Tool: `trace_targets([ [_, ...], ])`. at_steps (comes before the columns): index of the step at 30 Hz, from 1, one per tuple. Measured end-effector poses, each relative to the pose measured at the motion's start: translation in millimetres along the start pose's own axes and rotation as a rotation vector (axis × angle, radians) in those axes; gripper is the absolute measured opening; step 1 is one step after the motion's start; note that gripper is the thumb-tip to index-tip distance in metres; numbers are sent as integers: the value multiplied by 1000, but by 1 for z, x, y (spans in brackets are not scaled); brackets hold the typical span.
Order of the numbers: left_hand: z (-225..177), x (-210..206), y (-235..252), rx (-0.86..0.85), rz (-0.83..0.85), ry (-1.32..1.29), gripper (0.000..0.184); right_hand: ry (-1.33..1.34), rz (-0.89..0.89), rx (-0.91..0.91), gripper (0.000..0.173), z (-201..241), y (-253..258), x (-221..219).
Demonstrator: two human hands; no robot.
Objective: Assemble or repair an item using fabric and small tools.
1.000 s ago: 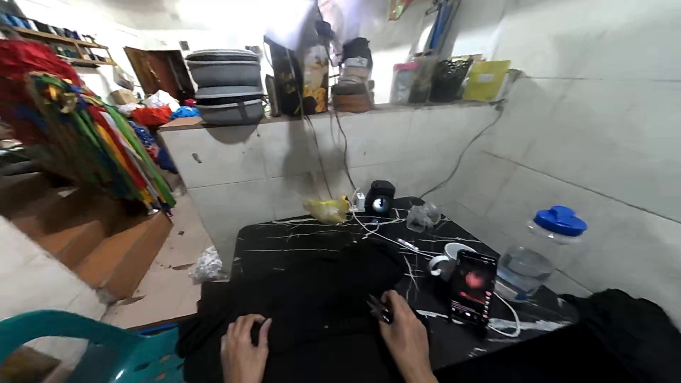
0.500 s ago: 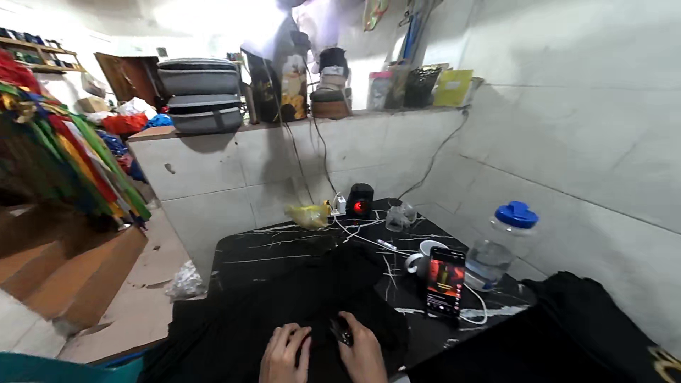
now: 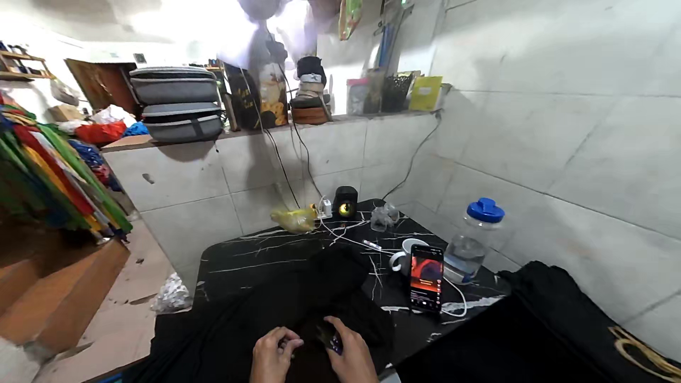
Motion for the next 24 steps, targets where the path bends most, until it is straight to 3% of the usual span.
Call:
trace_targets([
  [8, 6, -4, -7, 107, -23, -261, 7, 79, -63, 117, 37, 3, -1, -6],
  [16, 6, -12, -10, -116, -40, 122, 13, 109, -16, 129, 32, -1, 5, -13],
  [20, 8, -12, -9, -80, -15, 101, 15, 93, 20, 133, 35, -1, 5, -13],
  [24, 10, -11, -11, -80, -53, 40, 14, 65, 74, 162, 49, 2, 4, -11],
])
Point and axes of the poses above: each hand's wrist, its own y-axis towards the middle knuckle, its own x-axis out of the back of the hand, z = x × y, the point moved 3 cm from there along y, towards the middle knuckle, and after that the axes turned 13 degrees about -y, right-handed, at the moved point
